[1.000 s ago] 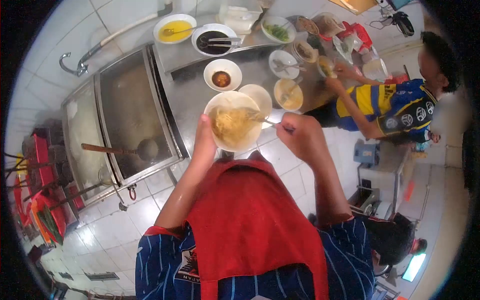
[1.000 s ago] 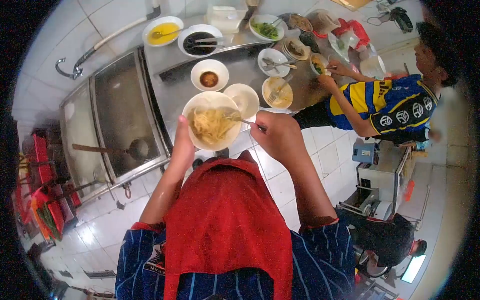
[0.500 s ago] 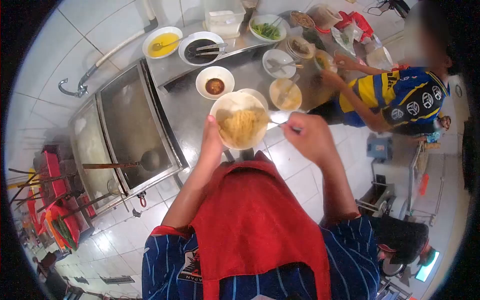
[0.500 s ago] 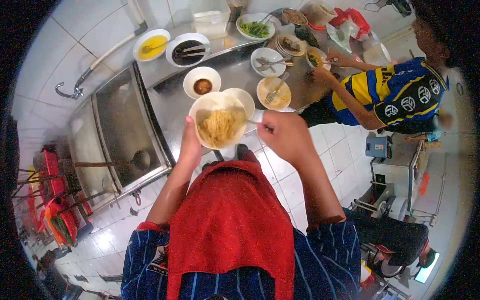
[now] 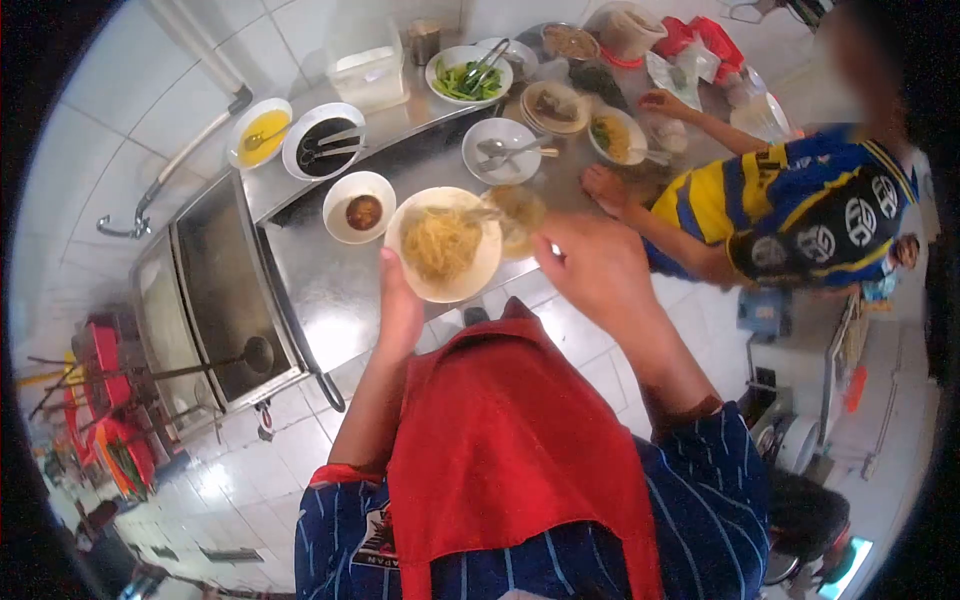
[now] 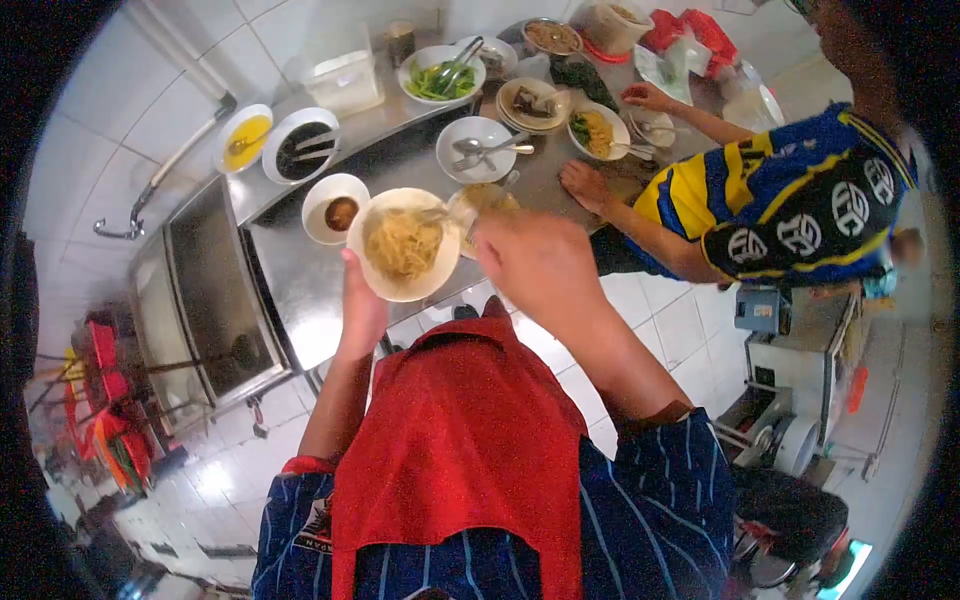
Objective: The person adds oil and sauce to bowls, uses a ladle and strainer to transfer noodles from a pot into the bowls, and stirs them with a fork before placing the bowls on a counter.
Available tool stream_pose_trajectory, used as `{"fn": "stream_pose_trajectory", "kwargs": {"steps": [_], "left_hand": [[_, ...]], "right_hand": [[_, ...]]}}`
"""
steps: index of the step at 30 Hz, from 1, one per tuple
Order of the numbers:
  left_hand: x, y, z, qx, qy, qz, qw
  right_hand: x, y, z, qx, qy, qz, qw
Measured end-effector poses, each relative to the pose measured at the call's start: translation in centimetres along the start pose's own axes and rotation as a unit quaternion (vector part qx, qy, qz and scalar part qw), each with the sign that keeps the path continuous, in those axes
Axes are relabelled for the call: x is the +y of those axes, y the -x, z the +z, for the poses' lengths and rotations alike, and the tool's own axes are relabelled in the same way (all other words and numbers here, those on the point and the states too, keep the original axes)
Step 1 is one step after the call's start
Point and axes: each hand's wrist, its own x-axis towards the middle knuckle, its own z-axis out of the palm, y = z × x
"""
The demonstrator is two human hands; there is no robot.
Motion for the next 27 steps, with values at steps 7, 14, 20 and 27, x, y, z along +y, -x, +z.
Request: {"fn": "stream_pose_trajectory", "kwargs": {"steps": [7,14,20,27], "left_hand": [[-4.5,-1.9,4.5,0.013,0.026,-0.046,0.999],[-4.5,-2.6,7.0,0.025,0.048,-0.024,0.998],[-3.7,-2.3,6.4,-0.011,0.086,-0.078,0.993],[-1.3,-1.7,7.8,-0.021,0.056,-0.073,0.996]], "right_hand": [[6.1,-0.8,2.0,-0.130,-0.081,0.044,0.987],[8.2,-1.9,1.4,-0.145,-0.069,0.029,0.987],[8.2,-0.9,-0.4,-0.128,-0.019,0.090,0.987],[8.3,0.8,-0.2,-0.061,-0.055,0.079,0.993]]}}
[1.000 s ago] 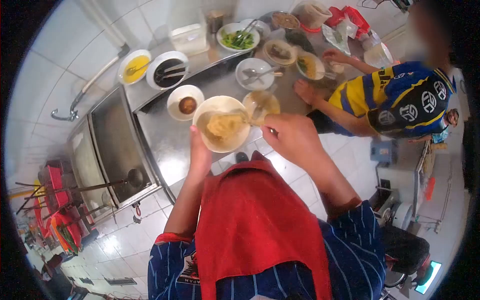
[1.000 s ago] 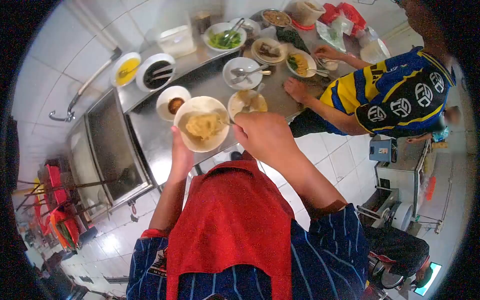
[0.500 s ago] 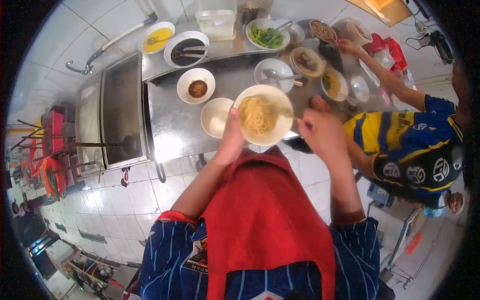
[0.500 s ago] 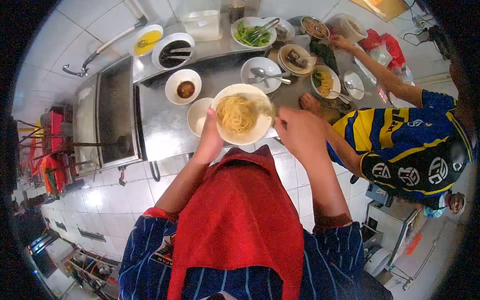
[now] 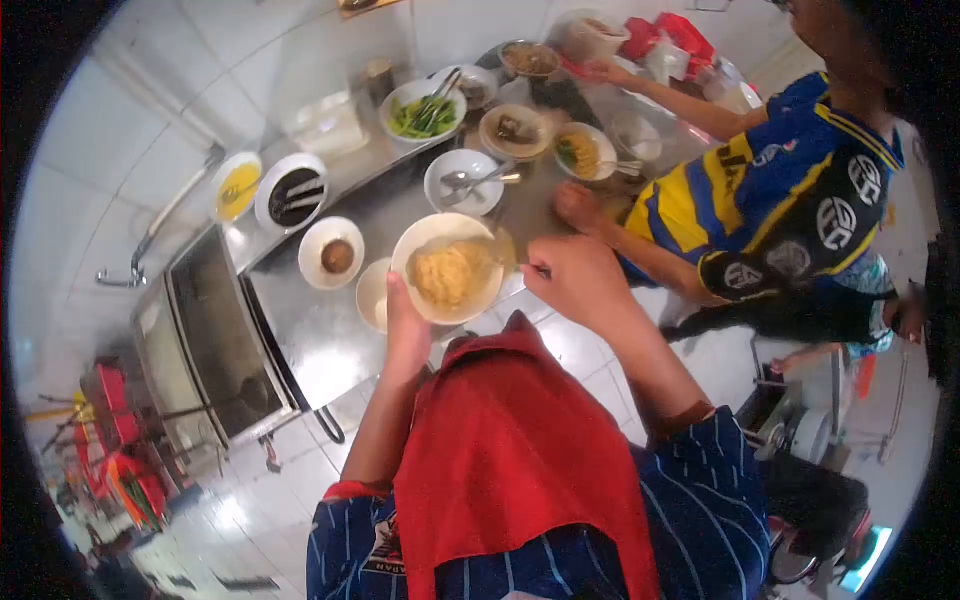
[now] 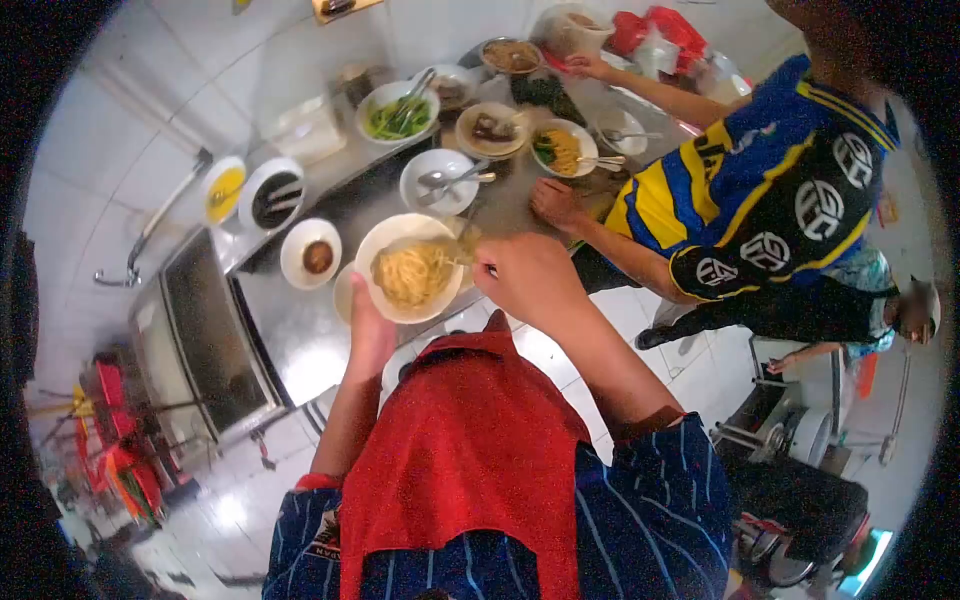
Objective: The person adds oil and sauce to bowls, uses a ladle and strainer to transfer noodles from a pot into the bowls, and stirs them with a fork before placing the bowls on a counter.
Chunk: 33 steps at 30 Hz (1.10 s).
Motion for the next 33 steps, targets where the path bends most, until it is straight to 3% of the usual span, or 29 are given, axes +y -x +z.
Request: {"fn": "stream_pose_trajectory", "kwargs": {"steps": [2,5,6,9,10,12,16,18,19,22,25,33], "left_hand": [[-1.5,-0.7,-1.3,-0.001,-0.028,0.018,0.999],[-2.2,-1.5,-1.9,0.006,-0.030,-0.007,1.000],[-1.6,-1.5,-2.1,-0.006,0.023,-0.026,0.999],[0.1,-1.0,-1.6,-0.042,-0.014,0.020,0.999],[-0.5,-1.2,-1.4,-0.011,-0.014,-0.002,1.000],[-1.1,-1.0,-0.9,-0.013,-0.008,-0.032,0.999],[-0.8,-2.2,-1.8,-0.021,-0.018,-0.043,0.999],[-0.4,-2.4,-1.4,-0.024,-0.029,-0.033,0.999],[-0.8,-2.3,-0.7,-0.042,-0.037,-0.036,0.998],[-0.8,-2.6,0.0,-0.025,-0.044,-0.067,0.996],[-0.6,-3.6,-1.3,0.020,-0.061,-0.085,0.994],[0.1,-3.1,-0.1,-0.023,-0.029,-0.048,0.998]], "right_hand": [[1.4,0.0,2.4,-0.008,0.004,-0.028,1.000],[0.0,-0.1,2.4,-0.023,-0.090,-0.007,0.996],[-0.7,0.1,1.1,-0.030,-0.065,0.019,0.997],[-0.7,0.7,0.4,0.030,0.007,0.036,0.999],[-0.6,0.8,1.1,0.034,0.006,0.041,0.999],[-0.6,0.6,2.9,0.026,-0.066,-0.010,0.997],[-0.6,1.5,0.5,0.053,-0.096,0.012,0.994],[-0.1,1.8,0.6,0.058,0.022,0.039,0.997],[-0.2,1.8,0.8,0.056,0.018,0.041,0.997],[-0.6,1.5,1.2,-0.031,-0.083,0.050,0.995],[-0.8,1.8,-1.1,0.020,-0.128,0.066,0.989],[-1.6,1.4,-3.6,0.107,0.085,-0.004,0.991]]}}
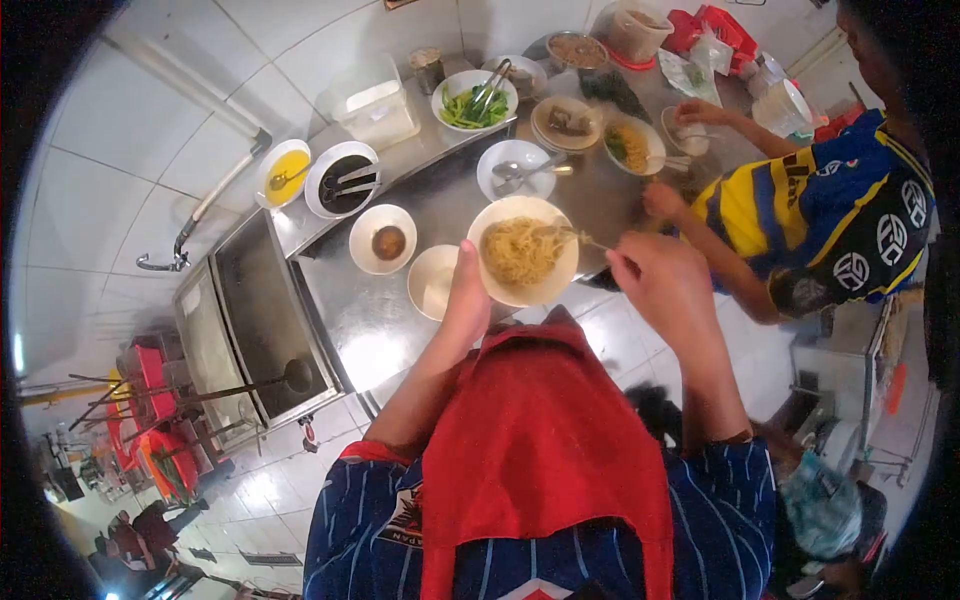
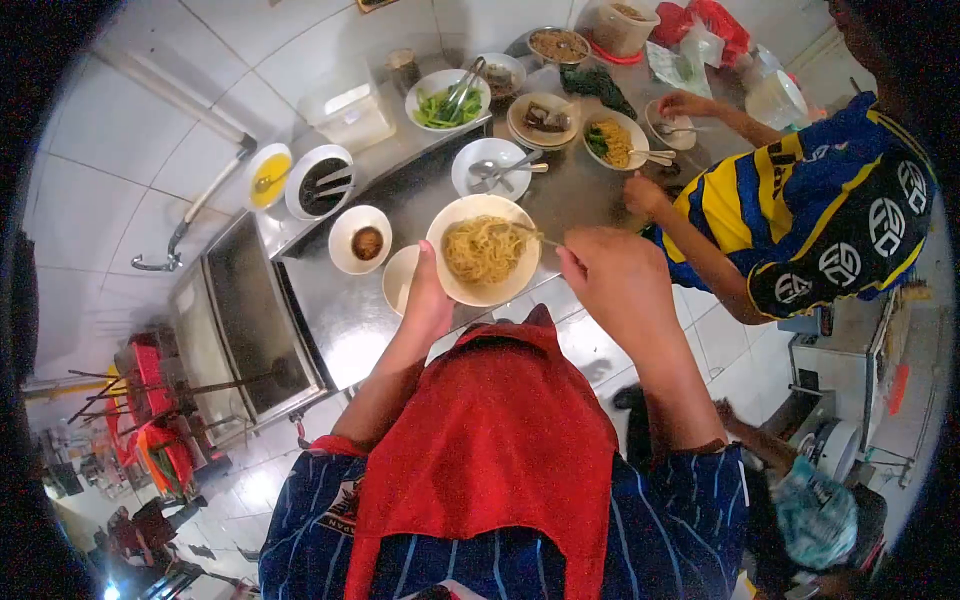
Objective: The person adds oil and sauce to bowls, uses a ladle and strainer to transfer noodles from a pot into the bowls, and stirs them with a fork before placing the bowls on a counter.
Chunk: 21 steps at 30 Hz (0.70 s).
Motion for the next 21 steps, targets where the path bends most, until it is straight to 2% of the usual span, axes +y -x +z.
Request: {"fn": "stream_pose_trajectory", "kwargs": {"steps": [3,5,6,8,9,10,14,16,17,18,20,21], "left_hand": [[-0.3,0.3,0.3,-0.023,0.013,-0.006,1.000],[-1.6,-0.2,-0.6,-0.023,-0.054,0.008,0.998],[-2.2,-0.4,-1.1,-0.017,-0.069,0.009,0.997],[-2.9,-0.3,-1.5,-0.032,-0.086,0.008,0.996],[-3.0,0.0,-1.7,-0.017,-0.050,-0.010,0.999],[-3.0,0.2,-1.9,0.000,-0.015,-0.030,0.999],[-2.1,1.2,-2.0,-0.048,-0.039,-0.017,0.998],[-1.7,1.2,-1.5,-0.027,-0.079,-0.019,0.996],[-2.1,1.1,-1.9,-0.028,-0.018,-0.008,0.999],[-2.3,0.9,-1.9,-0.029,-0.020,-0.010,0.999],[-2.6,0.5,-1.7,-0.015,-0.025,0.000,1.000],[-2.7,0.2,-1.4,-0.016,-0.027,-0.001,1.000]], "right_hand": [[2.3,-0.5,2.6,-0.059,0.010,0.023,0.998],[3.4,-0.6,5.6,-0.188,-0.118,0.069,0.973],[4.2,-0.4,7.5,-0.225,-0.241,0.068,0.942],[5.2,0.1,11.2,-0.265,-0.289,0.099,0.915],[5.7,0.7,12.7,-0.230,-0.306,0.078,0.921],[5.4,1.0,13.0,-0.236,-0.349,0.104,0.901],[4.7,2.1,12.6,-0.193,-0.384,0.141,0.892],[4.2,2.1,11.6,-0.171,-0.401,0.146,0.888],[3.9,2.1,11.0,-0.137,-0.369,0.126,0.911],[3.7,2.0,10.4,-0.105,-0.336,0.105,0.930],[3.4,2.1,9.9,-0.122,-0.315,0.112,0.934],[3.4,2.3,10.1,-0.134,-0.246,0.079,0.957]]}}
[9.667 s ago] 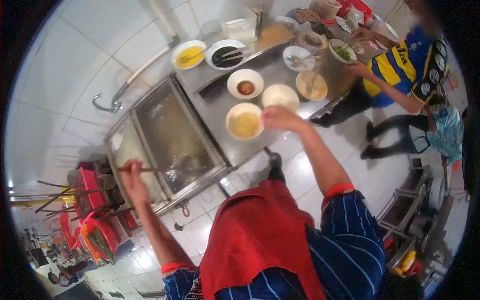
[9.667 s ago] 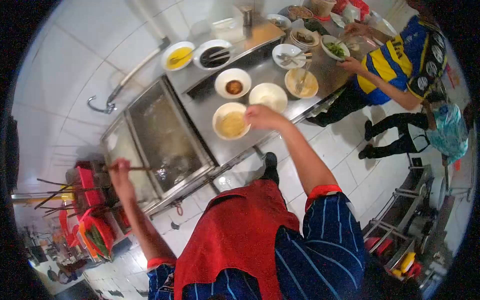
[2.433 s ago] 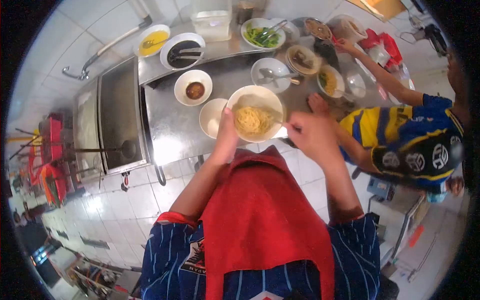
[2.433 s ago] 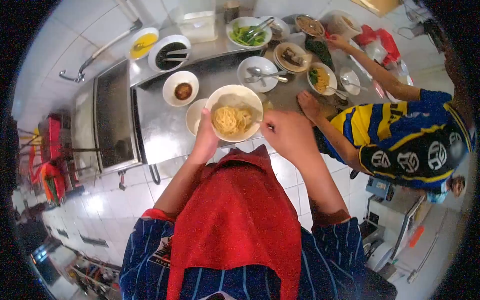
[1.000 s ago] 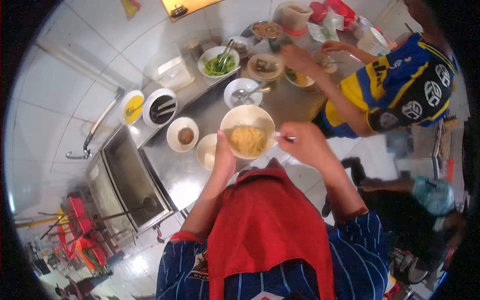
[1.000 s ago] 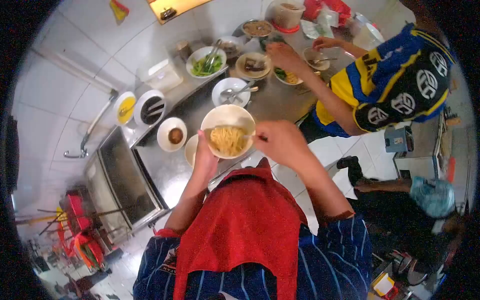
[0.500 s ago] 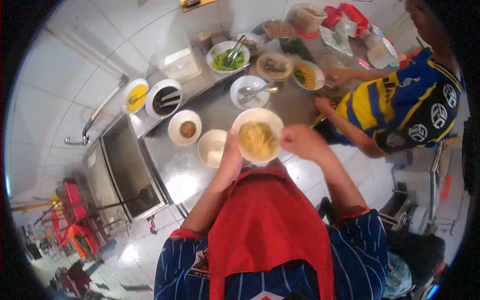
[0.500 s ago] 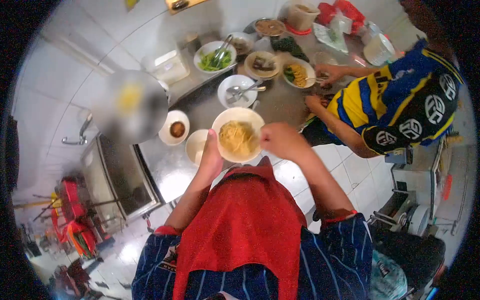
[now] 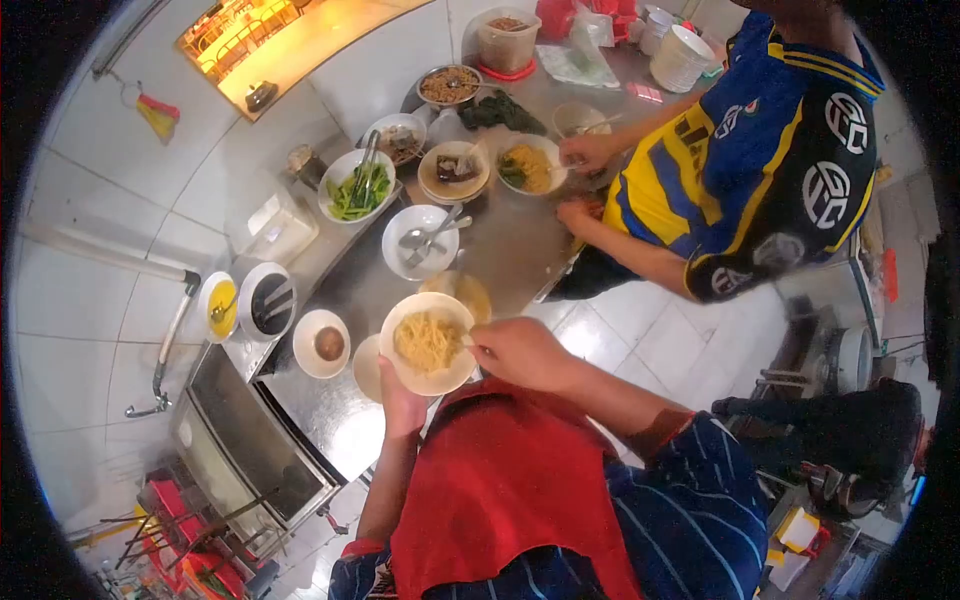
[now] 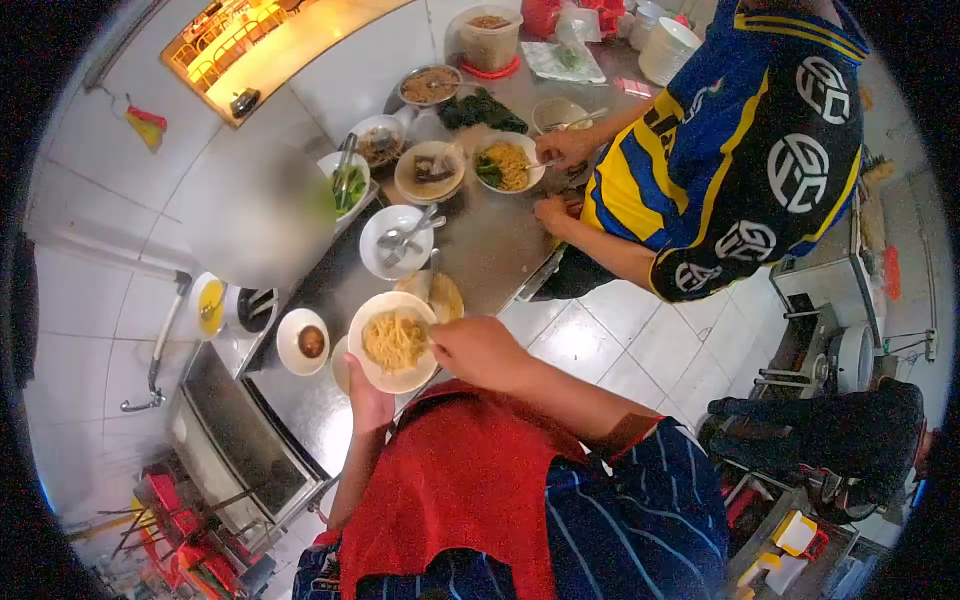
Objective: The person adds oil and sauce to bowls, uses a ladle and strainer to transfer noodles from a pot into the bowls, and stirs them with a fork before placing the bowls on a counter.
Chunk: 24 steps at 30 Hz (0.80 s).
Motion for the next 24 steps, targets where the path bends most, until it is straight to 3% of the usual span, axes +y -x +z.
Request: {"fn": "stream_pose_trajectory", "kwargs": {"steps": [1,3,5,6,7,8,10,12,15,17,18,20,21,23,24], "left_hand": [[0.0,-0.3,0.3,0.013,0.001,0.015,1.000],[0.2,-0.9,0.9,0.023,-0.002,0.026,0.999],[0.7,-1.4,1.1,0.061,0.011,0.020,0.998],[0.5,-2.0,-0.1,0.020,-0.024,0.034,0.999],[0.4,-2.2,-1.3,0.018,-0.028,0.031,0.999],[0.5,-2.5,-1.9,0.063,-0.001,0.022,0.998],[1.1,-2.7,-2.3,0.171,0.025,-0.011,0.985],[2.0,-3.0,-1.9,0.191,0.024,-0.007,0.981],[2.3,-2.6,-3.5,0.184,-0.027,0.015,0.982],[3.2,-2.2,-1.8,0.231,-0.227,0.044,0.945],[3.1,-2.2,-2.1,0.235,-0.226,0.044,0.945],[2.8,-2.3,-2.8,0.220,-0.134,0.032,0.966],[2.7,-2.5,-3.0,0.221,-0.132,0.036,0.966],[2.6,-2.7,-3.3,0.213,-0.036,0.029,0.976],[2.5,-2.6,-3.3,0.213,-0.034,0.030,0.976]], "right_hand": [[0.3,-0.1,0.0,-0.011,0.077,-0.020,0.997],[-0.4,-0.4,-2.4,-0.056,0.052,0.001,0.997],[-0.6,-1.3,-5.0,-0.094,-0.082,0.037,0.992],[1.2,-2.3,-5.7,-0.068,-0.161,0.045,0.984],[3.3,-3.7,-5.6,0.080,-0.268,-0.011,0.960],[8.5,-6.0,-4.9,0.125,-0.171,0.054,0.976],[13.6,-10.1,-7.6,0.181,-0.216,0.207,0.937],[18.3,-14.3,-9.4,0.185,-0.192,0.297,0.917],[26.1,-20.2,-8.7,0.234,-0.266,0.302,0.885],[29.3,-22.3,-8.5,0.272,-0.031,0.304,0.913],[30.1,-22.7,-8.9,0.269,-0.031,0.302,0.914],[30.9,-23.6,-9.5,0.112,0.004,0.291,0.950],[29.2,-23.5,-9.8,0.112,0.005,0.287,0.951],[22.7,-20.9,-9.2,0.234,-0.118,0.268,0.927],[21.5,-19.6,-7.1,0.213,-0.159,0.224,0.938]]}}
